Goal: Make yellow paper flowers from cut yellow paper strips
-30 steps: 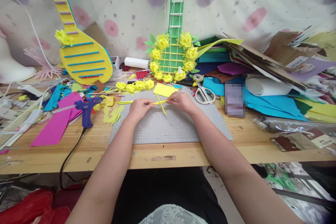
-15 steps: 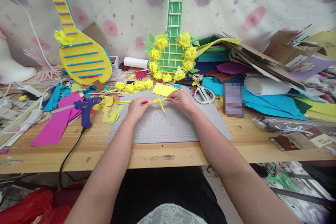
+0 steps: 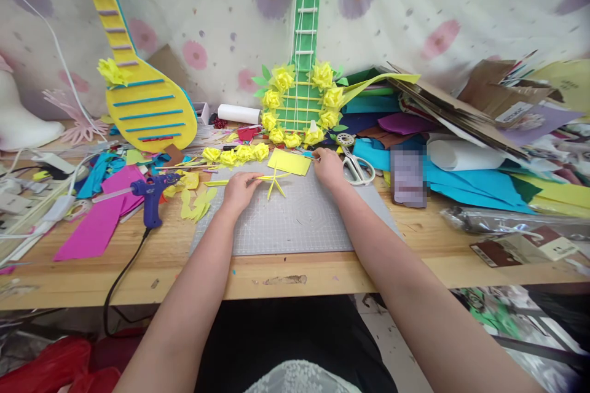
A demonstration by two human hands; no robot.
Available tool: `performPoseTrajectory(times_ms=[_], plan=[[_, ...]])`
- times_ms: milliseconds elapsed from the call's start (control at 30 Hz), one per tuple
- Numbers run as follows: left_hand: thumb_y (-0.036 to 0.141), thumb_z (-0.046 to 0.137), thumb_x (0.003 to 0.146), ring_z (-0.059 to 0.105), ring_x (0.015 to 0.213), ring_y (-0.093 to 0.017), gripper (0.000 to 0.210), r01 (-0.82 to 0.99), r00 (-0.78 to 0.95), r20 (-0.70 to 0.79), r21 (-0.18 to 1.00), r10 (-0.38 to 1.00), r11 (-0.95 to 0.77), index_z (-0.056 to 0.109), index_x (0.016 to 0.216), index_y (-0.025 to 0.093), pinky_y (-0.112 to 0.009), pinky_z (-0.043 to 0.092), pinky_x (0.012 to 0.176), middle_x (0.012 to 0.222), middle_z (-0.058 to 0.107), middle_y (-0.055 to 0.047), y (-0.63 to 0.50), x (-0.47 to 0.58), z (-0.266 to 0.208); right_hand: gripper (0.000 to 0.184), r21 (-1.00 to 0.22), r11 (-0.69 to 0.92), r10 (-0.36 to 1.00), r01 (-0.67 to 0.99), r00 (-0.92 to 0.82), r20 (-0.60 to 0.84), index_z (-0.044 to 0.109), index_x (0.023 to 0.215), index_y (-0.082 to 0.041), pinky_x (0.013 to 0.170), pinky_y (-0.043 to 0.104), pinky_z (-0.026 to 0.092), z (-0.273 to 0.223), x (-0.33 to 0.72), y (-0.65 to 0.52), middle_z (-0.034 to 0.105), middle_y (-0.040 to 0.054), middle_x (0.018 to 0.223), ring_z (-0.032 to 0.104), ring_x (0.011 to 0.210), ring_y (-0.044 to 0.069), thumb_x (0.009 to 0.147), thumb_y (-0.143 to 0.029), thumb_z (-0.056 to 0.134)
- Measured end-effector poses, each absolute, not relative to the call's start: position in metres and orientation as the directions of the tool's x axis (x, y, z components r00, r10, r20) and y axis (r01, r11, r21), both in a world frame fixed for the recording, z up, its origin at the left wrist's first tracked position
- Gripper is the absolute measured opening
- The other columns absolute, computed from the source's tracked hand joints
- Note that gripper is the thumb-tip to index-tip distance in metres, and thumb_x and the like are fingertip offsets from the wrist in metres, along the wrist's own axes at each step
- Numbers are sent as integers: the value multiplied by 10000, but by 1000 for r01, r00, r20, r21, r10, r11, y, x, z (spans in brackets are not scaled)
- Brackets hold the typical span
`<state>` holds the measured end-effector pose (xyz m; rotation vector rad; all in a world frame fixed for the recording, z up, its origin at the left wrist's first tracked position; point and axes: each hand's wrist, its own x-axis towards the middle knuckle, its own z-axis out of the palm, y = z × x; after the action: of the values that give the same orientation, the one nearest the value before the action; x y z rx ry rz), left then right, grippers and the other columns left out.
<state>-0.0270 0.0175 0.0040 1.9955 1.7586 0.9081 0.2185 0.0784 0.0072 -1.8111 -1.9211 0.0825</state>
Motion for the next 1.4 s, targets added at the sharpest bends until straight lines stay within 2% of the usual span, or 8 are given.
performPoseTrajectory(times_ms=[233,433,533,667,833,1000,1100,1400], plan=[[109,511,730,495,1082,-175,562,750,68,337,603,939,-271,420,1266,250,-356,364,963,1177,574,-40,16,-25,3,280,-75,149,981,986,-138,139,612,943,-149,677,297,403,23,210,95,623,145,973,569,879,236,731,-89,439],[90,439,735,537,949,-141,438,749,-125,503,614,855,-251,461,1156,209,-296,396,903,1093,588,-49,10,-22,10,412,-19,130,992,991,-130,7,526,1088,-138,646,302,413,44,218,84,643,152,956,599,839,260,676,-127,525],[194,427,782,560,796,-120,311,724,-175,482,654,858,-220,469,1090,204,-252,438,738,966,612,-36,4,-16,16,388,-51,97,995,994,-98,-14,551,1041,-136,646,299,412,53,224,77,642,149,969,593,862,267,654,-154,562],[437,498,760,552,647,-111,388,740,20,290,639,957,-209,456,1088,233,-231,404,605,798,615,10,-5,-6,21,173,-137,59,997,989,-64,-31,609,827,-151,638,294,404,65,230,65,652,130,923,591,845,254,671,-196,548],[427,603,674,586,716,-170,486,862,141,125,473,982,-184,426,1091,251,-260,377,595,809,627,3,-10,6,16,162,-506,123,992,854,-100,71,558,745,-170,588,255,401,55,215,45,654,67,755,584,662,155,784,-276,441],[326,527,742,604,767,-195,378,898,74,145,420,987,-129,384,1077,224,-276,382,607,834,638,-21,-8,14,11,208,-847,327,939,418,-242,243,504,806,-190,619,237,432,17,173,28,659,23,802,573,649,109,835,-359,386],[294,493,757,607,752,-202,341,911,40,150,402,988,-98,377,1067,213,-280,380,594,824,638,-28,-7,17,9,186,-865,397,893,308,-348,286,495,836,-203,694,252,440,3,154,23,667,6,790,594,728,118,842,-355,388],[201,471,739,558,639,-134,359,766,-29,191,635,981,-101,398,1088,244,-241,349,555,769,597,20,2,11,5,180,-663,404,912,631,-332,240,492,991,-224,620,246,388,5,156,19,666,10,948,578,667,131,842,-255,395]])
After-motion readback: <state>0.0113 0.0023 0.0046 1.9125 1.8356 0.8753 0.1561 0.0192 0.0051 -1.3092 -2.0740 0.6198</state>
